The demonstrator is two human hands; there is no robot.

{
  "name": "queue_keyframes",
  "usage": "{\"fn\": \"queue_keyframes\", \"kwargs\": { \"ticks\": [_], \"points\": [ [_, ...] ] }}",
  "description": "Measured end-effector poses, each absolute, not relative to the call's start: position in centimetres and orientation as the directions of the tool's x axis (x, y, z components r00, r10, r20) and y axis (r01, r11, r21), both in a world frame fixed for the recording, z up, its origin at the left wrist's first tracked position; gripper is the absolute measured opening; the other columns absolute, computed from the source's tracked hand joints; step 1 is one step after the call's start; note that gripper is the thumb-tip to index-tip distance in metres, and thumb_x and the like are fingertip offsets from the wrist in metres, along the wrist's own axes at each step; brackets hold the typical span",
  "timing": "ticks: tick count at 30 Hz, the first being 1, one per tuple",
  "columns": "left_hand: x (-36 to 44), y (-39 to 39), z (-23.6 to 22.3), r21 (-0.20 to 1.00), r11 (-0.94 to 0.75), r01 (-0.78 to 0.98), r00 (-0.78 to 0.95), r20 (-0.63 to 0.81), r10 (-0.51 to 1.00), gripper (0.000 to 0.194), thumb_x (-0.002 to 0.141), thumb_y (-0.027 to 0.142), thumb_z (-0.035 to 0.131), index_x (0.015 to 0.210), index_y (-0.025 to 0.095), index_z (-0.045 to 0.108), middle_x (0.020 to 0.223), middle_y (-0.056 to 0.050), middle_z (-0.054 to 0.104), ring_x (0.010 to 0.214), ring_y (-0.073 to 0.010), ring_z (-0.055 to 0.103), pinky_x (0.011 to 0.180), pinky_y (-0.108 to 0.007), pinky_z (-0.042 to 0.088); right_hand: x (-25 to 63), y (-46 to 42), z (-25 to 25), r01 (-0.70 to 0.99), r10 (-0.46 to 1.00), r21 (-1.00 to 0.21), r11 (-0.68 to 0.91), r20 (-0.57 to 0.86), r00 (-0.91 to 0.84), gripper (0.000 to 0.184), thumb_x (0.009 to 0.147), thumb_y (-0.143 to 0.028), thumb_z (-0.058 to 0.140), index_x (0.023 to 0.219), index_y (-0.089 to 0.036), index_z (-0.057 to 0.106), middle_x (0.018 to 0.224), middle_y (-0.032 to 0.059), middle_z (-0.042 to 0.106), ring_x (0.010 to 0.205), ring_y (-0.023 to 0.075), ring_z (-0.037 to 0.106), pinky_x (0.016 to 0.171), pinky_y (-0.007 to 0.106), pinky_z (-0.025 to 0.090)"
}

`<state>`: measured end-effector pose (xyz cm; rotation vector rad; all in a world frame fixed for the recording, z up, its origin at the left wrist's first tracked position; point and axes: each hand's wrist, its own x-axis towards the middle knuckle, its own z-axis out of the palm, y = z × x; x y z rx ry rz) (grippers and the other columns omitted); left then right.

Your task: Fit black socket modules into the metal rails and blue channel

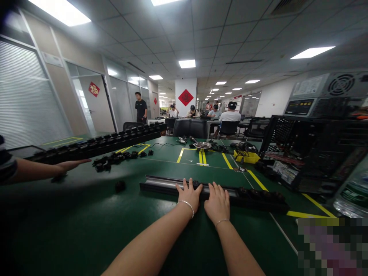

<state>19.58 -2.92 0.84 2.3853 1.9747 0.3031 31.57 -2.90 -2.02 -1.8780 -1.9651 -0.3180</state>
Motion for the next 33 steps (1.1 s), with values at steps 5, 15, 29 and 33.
{"fn": "queue_keyframes", "kwargs": {
  "ticks": [5,15,29,33],
  "points": [
    [19.1,-3.1,0.5,0.137,-0.239,0.961,0.218,0.155,0.964,0.063,0.073,0.045,0.054,0.133,0.034,0.036,0.147,-0.016,0.022,0.132,-0.0450,0.014,0.094,-0.073,0.007,31.6,-2.8,-2.0,0.990,0.905,-0.127,0.060,0.425,0.000,0.060,0.068,-0.014,0.041,0.128,-0.013,0.045,0.137,0.0071,0.042,0.127,0.0214,0.032,0.107,0.040,0.014],
    [17.2,-3.5,0.5,0.171,-0.222,0.960,0.178,0.241,0.954,0.057,0.080,0.063,0.028,0.128,0.035,0.043,0.145,-0.012,0.030,0.133,-0.0355,0.019,0.097,-0.071,0.007,31.4,-2.8,-2.0,0.991,0.910,-0.122,0.047,0.414,0.008,0.060,0.070,-0.017,0.042,0.130,-0.013,0.043,0.138,0.0075,0.041,0.127,0.0209,0.031,0.107,0.040,0.013],
    [14.1,-3.3,0.1,0.148,-0.188,0.971,0.139,0.289,0.947,0.055,0.083,0.061,0.023,0.127,0.036,0.044,0.143,-0.012,0.034,0.133,-0.0319,0.023,0.097,-0.070,0.009,31.2,-2.9,-1.7,0.991,0.924,-0.131,0.019,0.380,0.032,0.063,0.070,-0.017,0.041,0.132,-0.013,0.040,0.139,0.0057,0.039,0.129,0.0197,0.029,0.109,0.039,0.010],
    [12.8,-3.4,0.0,0.136,-0.164,0.977,0.116,0.307,0.945,0.055,0.083,0.061,0.023,0.128,0.036,0.043,0.143,-0.012,0.034,0.133,-0.0308,0.024,0.099,-0.069,0.009,31.2,-2.9,-1.6,0.991,0.931,-0.131,0.021,0.365,0.028,0.064,0.070,-0.018,0.040,0.133,-0.013,0.039,0.140,0.0064,0.038,0.129,0.0199,0.028,0.109,0.039,0.010]
  ]
}}
